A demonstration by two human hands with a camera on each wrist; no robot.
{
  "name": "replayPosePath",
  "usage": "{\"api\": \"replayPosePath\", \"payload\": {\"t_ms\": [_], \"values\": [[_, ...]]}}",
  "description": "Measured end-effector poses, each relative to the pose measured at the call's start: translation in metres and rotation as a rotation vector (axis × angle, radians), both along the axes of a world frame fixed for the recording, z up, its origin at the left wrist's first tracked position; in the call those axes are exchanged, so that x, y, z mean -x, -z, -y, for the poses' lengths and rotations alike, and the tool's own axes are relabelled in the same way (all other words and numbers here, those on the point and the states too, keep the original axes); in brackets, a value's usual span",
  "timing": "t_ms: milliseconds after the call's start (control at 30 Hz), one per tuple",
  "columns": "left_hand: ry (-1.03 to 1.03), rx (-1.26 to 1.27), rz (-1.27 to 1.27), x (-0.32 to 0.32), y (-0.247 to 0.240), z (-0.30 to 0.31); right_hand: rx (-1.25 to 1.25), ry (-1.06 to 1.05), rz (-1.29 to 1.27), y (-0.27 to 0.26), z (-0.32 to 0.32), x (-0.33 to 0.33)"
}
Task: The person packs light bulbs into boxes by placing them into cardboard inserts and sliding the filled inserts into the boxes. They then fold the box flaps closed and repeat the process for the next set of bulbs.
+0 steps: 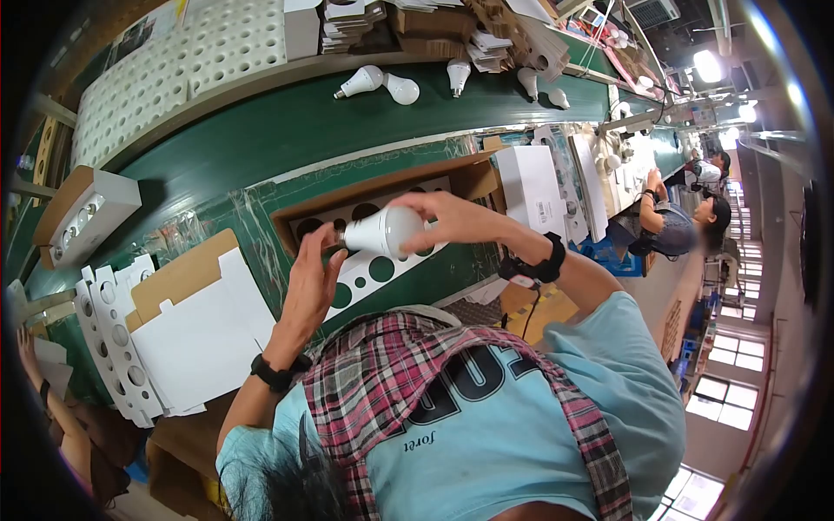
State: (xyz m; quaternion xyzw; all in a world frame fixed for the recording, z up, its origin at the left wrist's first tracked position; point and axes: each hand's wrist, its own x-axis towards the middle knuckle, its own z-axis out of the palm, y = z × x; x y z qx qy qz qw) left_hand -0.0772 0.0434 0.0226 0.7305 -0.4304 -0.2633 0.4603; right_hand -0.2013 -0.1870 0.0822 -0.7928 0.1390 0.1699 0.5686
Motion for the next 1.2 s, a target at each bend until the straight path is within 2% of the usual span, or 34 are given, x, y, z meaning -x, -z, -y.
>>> {"api": "replayPosePath", "payload": {"t_ms": [100, 133, 233, 367, 467, 567, 767, 867, 933, 1000, 1067, 1100, 1133, 1167, 1200], "values": [[0.058, -0.080, 0.566, -0.005, 0.039, -0.005, -0.062, 0.166, -0.089, 0.038, 0.015, -0.008], [0.142, -0.180, 0.721, -0.007, 0.052, -0.007, -0.045, 0.175, -0.180, 0.040, 0.016, -0.017], [0.265, -0.382, 0.679, -0.006, 0.061, -0.008, 0.037, 0.116, -0.288, 0.079, 0.016, -0.032], [0.262, -0.386, 0.601, -0.006, 0.061, -0.007, 0.129, 0.086, -0.393, 0.079, -0.002, -0.050], [0.246, -0.401, 0.595, -0.004, 0.059, -0.007, 0.401, -0.281, -0.494, 0.138, 0.002, -0.050], [0.221, -0.334, 0.604, -0.004, 0.064, -0.006, 0.481, 0.076, -0.149, 0.116, -0.027, -0.060], [0.204, -0.296, 0.582, -0.009, 0.063, -0.004, 0.695, -0.031, -0.002, 0.154, -0.027, -0.064], [0.208, -0.319, 0.553, -0.007, 0.060, -0.005, 0.822, -0.091, 0.086, 0.149, -0.040, -0.057], [0.224, -0.355, 0.507, -0.011, 0.054, -0.006, 0.623, -0.428, -0.172, 0.130, -0.037, -0.064], [0.200, -0.392, 0.457, -0.018, 0.053, -0.009, 0.543, -0.525, -0.331, 0.096, -0.031, -0.074], [0.141, -0.466, 0.350, -0.033, 0.045, -0.021, 0.581, -0.405, -0.400, 0.045, -0.032, -0.083], [0.096, -0.445, 0.340, -0.038, 0.045, -0.028, 0.390, -0.308, -0.292, 0.019, -0.018, -0.079], [0.106, -0.415, 0.390, -0.044, 0.046, -0.038, 0.151, -0.354, -0.303, -0.017, 0.002, -0.087], [0.115, -0.386, 0.439, -0.046, 0.045, -0.045, -0.014, -0.382, -0.132, -0.031, 0.027, -0.089], [0.102, -0.366, 0.422, -0.044, 0.044, -0.049, -0.140, -0.284, -0.159, -0.048, 0.045, -0.096]]}}
